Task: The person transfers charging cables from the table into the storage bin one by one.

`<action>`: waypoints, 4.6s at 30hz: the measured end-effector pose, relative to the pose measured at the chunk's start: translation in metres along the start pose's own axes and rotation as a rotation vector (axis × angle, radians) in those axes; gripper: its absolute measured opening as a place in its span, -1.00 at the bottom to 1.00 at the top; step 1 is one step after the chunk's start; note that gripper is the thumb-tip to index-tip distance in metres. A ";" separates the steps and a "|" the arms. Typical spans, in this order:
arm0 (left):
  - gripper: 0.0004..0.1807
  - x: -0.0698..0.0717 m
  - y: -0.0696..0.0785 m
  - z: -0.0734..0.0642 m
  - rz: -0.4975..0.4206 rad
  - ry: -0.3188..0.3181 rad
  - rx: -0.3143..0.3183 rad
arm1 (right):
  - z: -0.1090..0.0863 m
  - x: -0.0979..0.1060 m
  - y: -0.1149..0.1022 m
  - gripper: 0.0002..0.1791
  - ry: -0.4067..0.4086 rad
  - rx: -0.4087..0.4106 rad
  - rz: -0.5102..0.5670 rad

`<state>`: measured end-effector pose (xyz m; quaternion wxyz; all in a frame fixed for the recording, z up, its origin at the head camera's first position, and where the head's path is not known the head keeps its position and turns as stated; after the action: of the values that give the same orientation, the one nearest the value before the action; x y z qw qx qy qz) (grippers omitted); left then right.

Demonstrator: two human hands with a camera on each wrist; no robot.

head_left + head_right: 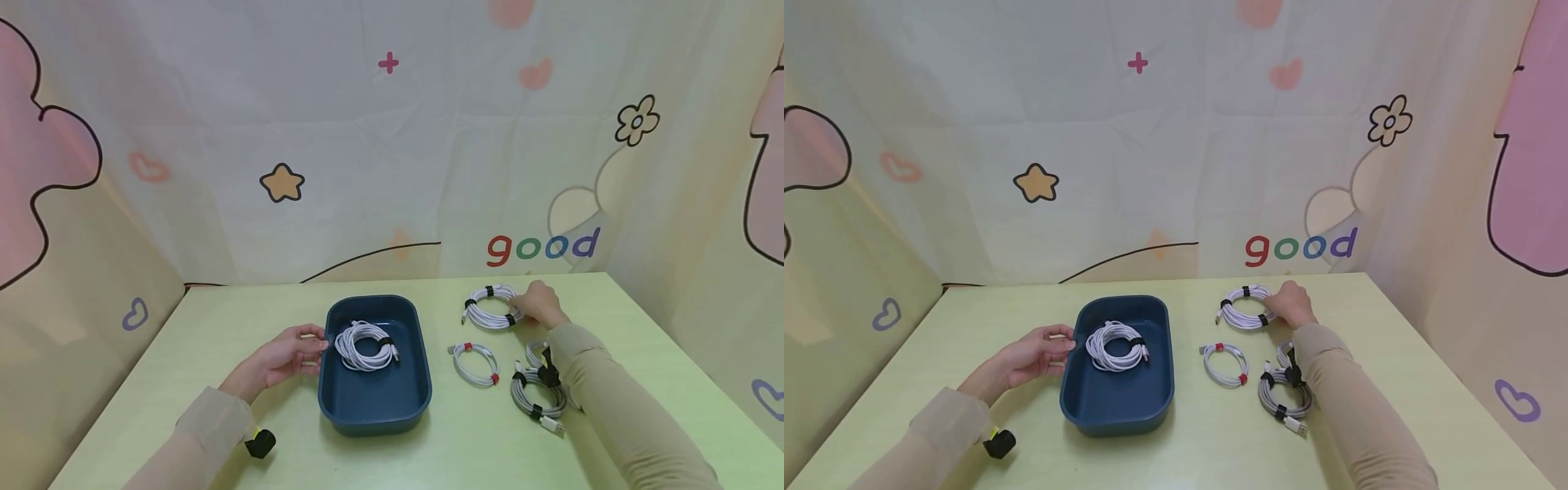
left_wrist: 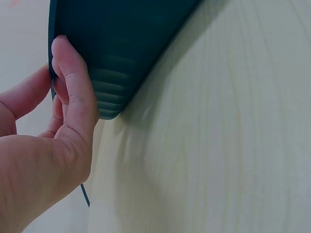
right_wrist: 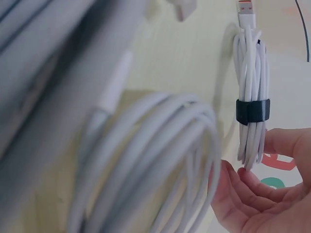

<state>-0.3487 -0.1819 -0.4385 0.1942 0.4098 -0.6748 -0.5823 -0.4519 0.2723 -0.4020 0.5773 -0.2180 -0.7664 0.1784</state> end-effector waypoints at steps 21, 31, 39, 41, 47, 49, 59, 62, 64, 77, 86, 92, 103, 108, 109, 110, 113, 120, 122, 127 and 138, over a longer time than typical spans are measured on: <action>-0.80 -0.001 0.000 -0.002 -0.031 -0.032 -0.031 | -0.004 0.002 -0.009 -0.67 -0.049 0.119 0.281; -0.84 -0.003 -0.002 -0.001 -0.038 -0.075 -0.054 | -0.007 0.001 -0.008 -0.65 -0.048 0.112 0.311; -0.82 0.000 -0.002 0.000 -0.045 -0.052 -0.046 | -0.012 0.006 -0.019 -0.64 -0.039 0.133 0.325; -0.83 -0.001 -0.002 0.000 -0.039 -0.054 -0.046 | -0.013 0.007 -0.021 -0.64 -0.042 0.137 0.328; -0.84 -0.003 -0.004 0.001 -0.038 -0.077 -0.064 | -0.016 0.008 -0.027 -0.66 -0.041 0.150 0.343; -0.83 -0.003 -0.004 0.001 -0.043 -0.079 -0.069 | -0.018 0.009 -0.029 -0.66 -0.040 0.163 0.349; -0.84 -0.002 -0.004 0.002 -0.057 -0.050 -0.054 | -0.020 0.012 -0.039 -0.65 -0.041 0.167 0.349; -0.83 -0.001 -0.004 0.002 -0.058 -0.050 -0.052 | -0.020 0.011 -0.042 -0.63 -0.052 0.157 0.352; -0.83 -0.002 -0.004 0.002 -0.058 -0.050 -0.053 | -0.020 0.011 -0.044 -0.63 -0.058 0.155 0.356; -0.83 -0.002 -0.004 0.000 -0.060 -0.061 -0.061 | -0.026 0.010 -0.061 -0.63 -0.078 0.170 0.398; -0.83 -0.003 -0.005 0.000 -0.069 -0.062 -0.063 | -0.024 0.005 -0.072 -0.63 -0.091 0.168 0.440; -0.82 -0.003 -0.004 0.000 -0.065 -0.066 -0.072 | -0.024 0.004 -0.078 -0.61 -0.089 0.152 0.428; -0.82 -0.002 -0.006 0.000 -0.068 -0.059 -0.072 | -0.025 -0.003 -0.096 -0.64 -0.120 0.189 0.421; -0.82 -0.002 -0.006 0.001 -0.072 -0.072 -0.081 | -0.025 -0.006 -0.105 -0.65 -0.133 0.209 0.427; -0.82 -0.002 -0.006 0.001 -0.075 -0.073 -0.083 | -0.025 -0.006 -0.107 -0.65 -0.136 0.213 0.433; -0.82 -0.002 -0.006 0.001 -0.079 -0.073 -0.084 | -0.025 -0.007 -0.109 -0.65 -0.142 0.217 0.437; -0.81 -0.001 -0.006 0.001 -0.083 -0.070 -0.080 | -0.026 -0.008 -0.114 -0.65 -0.148 0.225 0.448; -0.83 -0.001 -0.006 0.002 -0.069 -0.071 -0.079 | -0.031 -0.013 -0.127 -0.63 -0.179 0.241 0.454; -0.83 -0.001 -0.005 0.002 -0.068 -0.073 -0.082 | -0.031 -0.014 -0.130 -0.63 -0.187 0.246 0.460; -0.84 -0.001 -0.005 0.001 -0.071 -0.072 -0.079 | -0.034 -0.017 -0.138 -0.62 -0.210 0.264 0.489; -0.81 -0.002 -0.004 0.001 -0.076 -0.077 -0.082 | -0.044 -0.025 -0.153 -0.63 -0.260 0.307 0.521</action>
<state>-0.3472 -0.1798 -0.4423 0.1623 0.4042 -0.6414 -0.6316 -0.4232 0.1309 -0.3301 0.4358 -0.2923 -0.7163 0.4599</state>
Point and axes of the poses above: each hand's wrist, its own z-axis towards the middle knuckle, its own x-axis out of the back of the hand, y = z × x, the point moved 7 cm from there along z, towards the middle knuckle, and after that the axes turned 14 degrees about -y, right-handed, at the moved point
